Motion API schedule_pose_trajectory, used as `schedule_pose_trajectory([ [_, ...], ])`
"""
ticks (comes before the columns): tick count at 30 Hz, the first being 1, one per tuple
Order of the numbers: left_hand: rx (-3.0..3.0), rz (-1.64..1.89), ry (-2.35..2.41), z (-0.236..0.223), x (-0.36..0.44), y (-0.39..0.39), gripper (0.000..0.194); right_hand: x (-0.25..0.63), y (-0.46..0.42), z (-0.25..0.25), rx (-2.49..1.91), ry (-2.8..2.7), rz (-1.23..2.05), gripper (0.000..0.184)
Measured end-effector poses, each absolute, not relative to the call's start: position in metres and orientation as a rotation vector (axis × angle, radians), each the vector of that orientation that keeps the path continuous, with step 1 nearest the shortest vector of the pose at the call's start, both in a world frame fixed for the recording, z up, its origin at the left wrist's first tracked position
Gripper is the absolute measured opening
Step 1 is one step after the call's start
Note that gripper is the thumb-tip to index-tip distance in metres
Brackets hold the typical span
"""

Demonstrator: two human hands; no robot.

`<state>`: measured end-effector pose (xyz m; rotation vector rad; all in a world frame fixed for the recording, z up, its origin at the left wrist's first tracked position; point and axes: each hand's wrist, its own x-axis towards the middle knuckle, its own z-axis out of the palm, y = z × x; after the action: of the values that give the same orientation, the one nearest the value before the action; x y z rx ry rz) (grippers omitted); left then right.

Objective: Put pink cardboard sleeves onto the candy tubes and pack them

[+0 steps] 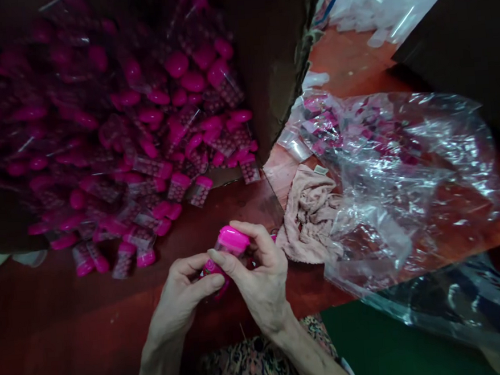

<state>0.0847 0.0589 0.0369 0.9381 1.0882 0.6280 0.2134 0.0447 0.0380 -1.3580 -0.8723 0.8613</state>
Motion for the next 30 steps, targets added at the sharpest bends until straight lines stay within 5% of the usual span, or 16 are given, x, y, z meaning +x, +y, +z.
schedule_pose_trajectory([
  [5,0.958,0.684,1.120,0.038,0.089,0.059,0.014,0.216,0.043,0.037,-1.317,-0.948,0.811,0.033],
  [11,0.999,0.570,1.169,0.040,0.089,0.061,0.024,0.223,0.049,0.037,-1.265,-0.658,1.130,0.024],
  [19,1.071,0.558,1.188,0.042,0.092,0.061,0.017,0.225,0.045,0.041,-1.317,-0.888,0.957,0.026],
  [30,1.926,1.107,1.279,0.038,0.093,0.057,0.024,0.239,0.036,0.039,-1.054,-1.210,0.976,0.026],
])
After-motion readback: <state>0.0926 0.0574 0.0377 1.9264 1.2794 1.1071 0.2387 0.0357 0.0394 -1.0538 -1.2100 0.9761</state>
